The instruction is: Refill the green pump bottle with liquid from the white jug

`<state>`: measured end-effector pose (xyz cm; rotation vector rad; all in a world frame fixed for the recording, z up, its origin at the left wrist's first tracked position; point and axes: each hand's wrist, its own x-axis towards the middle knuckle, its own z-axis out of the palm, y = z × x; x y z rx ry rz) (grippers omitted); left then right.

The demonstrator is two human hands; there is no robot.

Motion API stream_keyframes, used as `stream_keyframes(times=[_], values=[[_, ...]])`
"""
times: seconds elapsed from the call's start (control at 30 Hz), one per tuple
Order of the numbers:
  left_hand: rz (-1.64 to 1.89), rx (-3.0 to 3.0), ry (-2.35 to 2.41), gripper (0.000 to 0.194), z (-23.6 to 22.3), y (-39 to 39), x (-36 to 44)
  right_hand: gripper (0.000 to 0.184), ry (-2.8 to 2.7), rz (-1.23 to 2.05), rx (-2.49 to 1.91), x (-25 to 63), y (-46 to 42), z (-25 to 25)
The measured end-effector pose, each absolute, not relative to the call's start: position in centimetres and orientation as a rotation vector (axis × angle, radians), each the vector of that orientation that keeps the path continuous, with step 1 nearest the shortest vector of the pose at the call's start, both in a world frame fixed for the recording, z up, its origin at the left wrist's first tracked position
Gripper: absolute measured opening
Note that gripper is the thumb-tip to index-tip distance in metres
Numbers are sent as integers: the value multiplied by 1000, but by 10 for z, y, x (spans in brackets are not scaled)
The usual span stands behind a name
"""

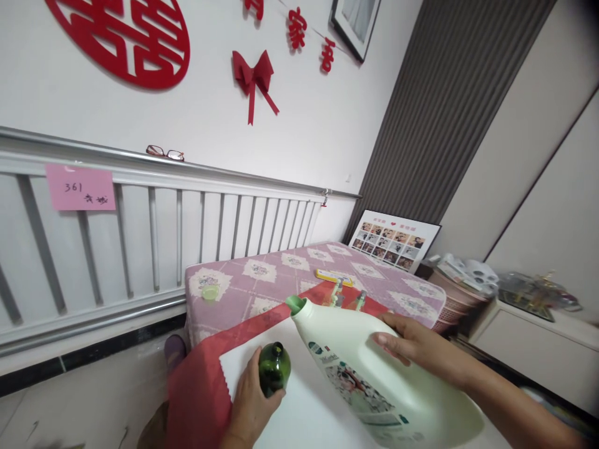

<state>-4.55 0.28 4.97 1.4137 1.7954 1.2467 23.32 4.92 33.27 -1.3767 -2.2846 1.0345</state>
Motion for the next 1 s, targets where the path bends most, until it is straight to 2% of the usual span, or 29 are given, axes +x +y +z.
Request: stream_keyframes(times=[0.7,1.0], values=[[1251,1488,1761,92,41,4,-50,67,-2684,813,-1579,219,53,335],[1288,1479,1734,91,48,0,-50,58,-2722,766,-1540,213,59,341]])
